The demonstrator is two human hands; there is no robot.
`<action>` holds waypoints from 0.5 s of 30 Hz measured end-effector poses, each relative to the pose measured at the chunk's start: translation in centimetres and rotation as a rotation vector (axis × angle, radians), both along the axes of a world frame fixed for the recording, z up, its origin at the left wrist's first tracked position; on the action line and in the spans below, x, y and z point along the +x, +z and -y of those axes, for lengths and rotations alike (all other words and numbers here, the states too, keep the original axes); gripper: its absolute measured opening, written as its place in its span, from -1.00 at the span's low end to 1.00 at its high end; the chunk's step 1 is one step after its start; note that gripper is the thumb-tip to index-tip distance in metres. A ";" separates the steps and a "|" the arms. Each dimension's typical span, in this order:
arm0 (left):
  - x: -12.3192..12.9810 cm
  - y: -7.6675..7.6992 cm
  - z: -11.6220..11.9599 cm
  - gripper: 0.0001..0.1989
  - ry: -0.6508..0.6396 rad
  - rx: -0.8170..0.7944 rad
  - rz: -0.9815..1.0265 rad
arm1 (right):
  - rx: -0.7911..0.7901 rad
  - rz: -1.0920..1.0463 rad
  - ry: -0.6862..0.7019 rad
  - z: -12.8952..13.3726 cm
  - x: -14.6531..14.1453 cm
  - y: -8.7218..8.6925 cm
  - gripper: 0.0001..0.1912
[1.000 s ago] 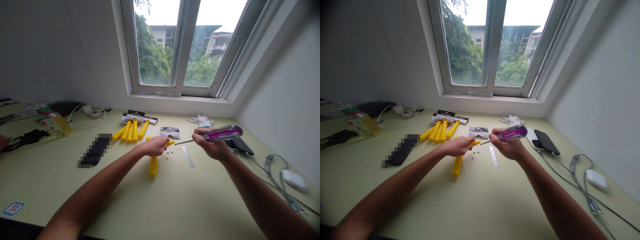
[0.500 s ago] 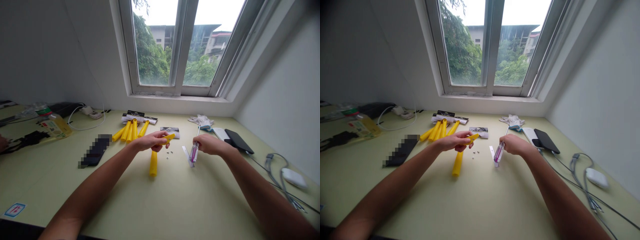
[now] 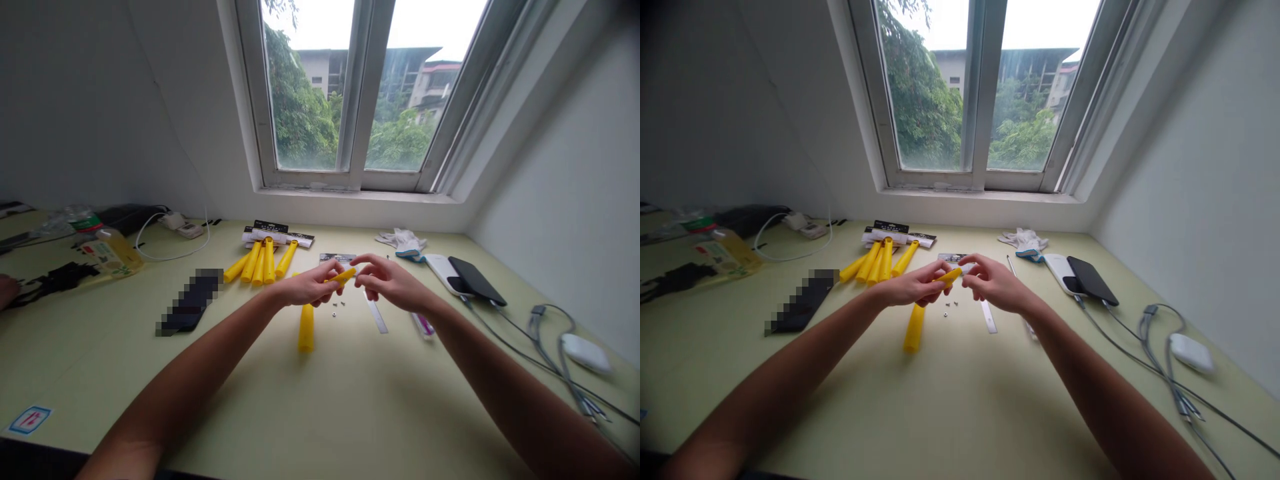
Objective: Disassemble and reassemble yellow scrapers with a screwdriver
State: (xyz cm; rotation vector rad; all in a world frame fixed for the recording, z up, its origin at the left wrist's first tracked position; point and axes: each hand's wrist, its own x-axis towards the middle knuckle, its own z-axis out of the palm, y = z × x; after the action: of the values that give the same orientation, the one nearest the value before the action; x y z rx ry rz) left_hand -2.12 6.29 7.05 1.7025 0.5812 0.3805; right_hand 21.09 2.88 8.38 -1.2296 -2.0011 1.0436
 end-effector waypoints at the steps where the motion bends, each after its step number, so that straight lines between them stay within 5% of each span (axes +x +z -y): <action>1: 0.1 0.0 0.1 -0.68 0.013 0.037 -0.020 | -0.026 -0.079 0.017 0.1 -0.7 -0.4 -0.67; 7: 1.0 -0.2 0.8 -0.75 0.093 0.186 -0.113 | 0.022 -0.296 -0.025 -0.1 -2.7 -3.3 -0.81; 15: 1.3 0.0 1.4 -0.89 0.102 0.233 -0.167 | 0.032 -0.355 -0.077 -0.4 -3.6 -5.0 -0.89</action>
State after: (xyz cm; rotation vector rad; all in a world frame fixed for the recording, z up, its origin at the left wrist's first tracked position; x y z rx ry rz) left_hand -0.84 4.92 7.05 1.9453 0.7722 0.3929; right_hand 17.49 3.29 3.36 -1.0142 -1.6791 1.1010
